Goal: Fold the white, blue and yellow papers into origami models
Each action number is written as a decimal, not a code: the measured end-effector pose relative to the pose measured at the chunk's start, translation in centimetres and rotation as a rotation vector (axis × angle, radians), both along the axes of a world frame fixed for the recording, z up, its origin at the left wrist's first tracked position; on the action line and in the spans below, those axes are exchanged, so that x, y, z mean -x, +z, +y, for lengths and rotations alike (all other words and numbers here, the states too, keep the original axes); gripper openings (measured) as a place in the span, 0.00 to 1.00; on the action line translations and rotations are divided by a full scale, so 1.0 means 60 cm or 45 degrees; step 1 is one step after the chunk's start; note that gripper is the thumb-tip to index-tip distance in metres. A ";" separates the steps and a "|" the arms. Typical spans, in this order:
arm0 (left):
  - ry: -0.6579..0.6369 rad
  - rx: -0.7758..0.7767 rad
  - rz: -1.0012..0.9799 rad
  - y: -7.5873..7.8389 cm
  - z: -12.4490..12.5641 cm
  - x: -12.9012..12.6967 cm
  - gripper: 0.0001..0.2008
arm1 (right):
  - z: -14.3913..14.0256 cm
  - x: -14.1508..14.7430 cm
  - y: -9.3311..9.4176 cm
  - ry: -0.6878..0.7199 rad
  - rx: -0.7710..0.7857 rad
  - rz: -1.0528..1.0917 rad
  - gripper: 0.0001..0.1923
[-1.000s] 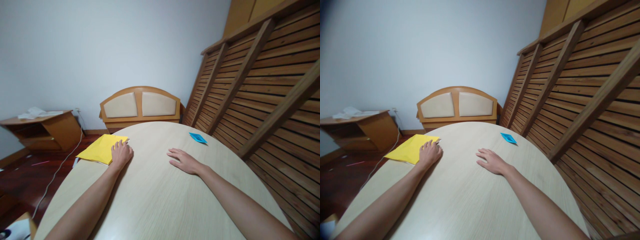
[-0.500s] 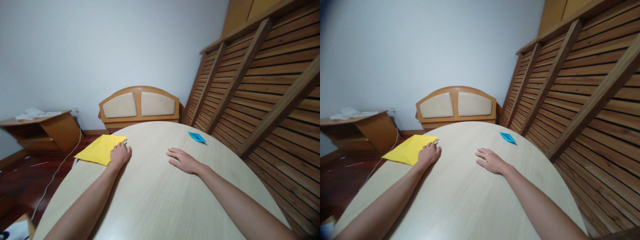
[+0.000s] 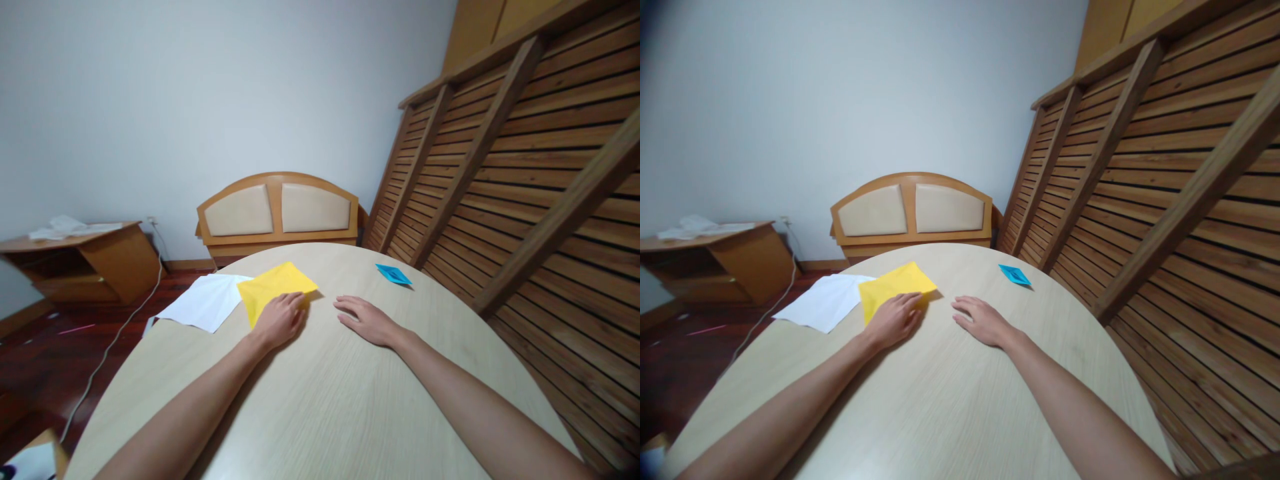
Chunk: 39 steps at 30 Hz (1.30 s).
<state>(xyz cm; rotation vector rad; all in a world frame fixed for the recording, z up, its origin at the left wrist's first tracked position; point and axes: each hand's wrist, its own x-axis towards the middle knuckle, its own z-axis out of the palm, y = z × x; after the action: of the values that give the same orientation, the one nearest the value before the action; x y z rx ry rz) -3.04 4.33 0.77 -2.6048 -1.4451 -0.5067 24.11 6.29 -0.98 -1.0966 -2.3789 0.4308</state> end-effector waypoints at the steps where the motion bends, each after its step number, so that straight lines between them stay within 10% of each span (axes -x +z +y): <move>1: -0.118 0.030 -0.019 0.001 -0.006 -0.009 0.19 | 0.003 -0.001 -0.001 -0.049 -0.004 0.066 0.22; 9: -0.753 0.272 -0.036 0.025 -0.050 -0.046 0.17 | 0.027 -0.018 0.006 -0.463 -0.114 0.482 0.16; 17: -0.910 0.475 -0.287 0.027 -0.075 -0.074 0.16 | 0.001 0.016 0.014 -0.205 -0.137 0.118 0.19; 22: -0.604 0.338 -0.617 0.011 -0.054 -0.062 0.14 | -0.016 0.027 0.007 0.151 0.029 -0.177 0.24; 28: -0.353 0.368 -0.366 -0.034 -0.020 -0.045 0.31 | -0.039 0.040 0.031 0.429 0.062 -0.176 0.25; 39: 0.078 0.404 -0.011 -0.031 -0.016 -0.037 0.31 | -0.008 0.015 0.015 -0.135 -0.055 -0.230 0.28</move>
<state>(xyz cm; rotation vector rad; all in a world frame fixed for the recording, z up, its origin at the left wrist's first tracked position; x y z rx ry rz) -0.82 3.40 -1.10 -2.7823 -1.7281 -0.3023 23.20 5.84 -0.08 -1.2833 -2.4569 0.2510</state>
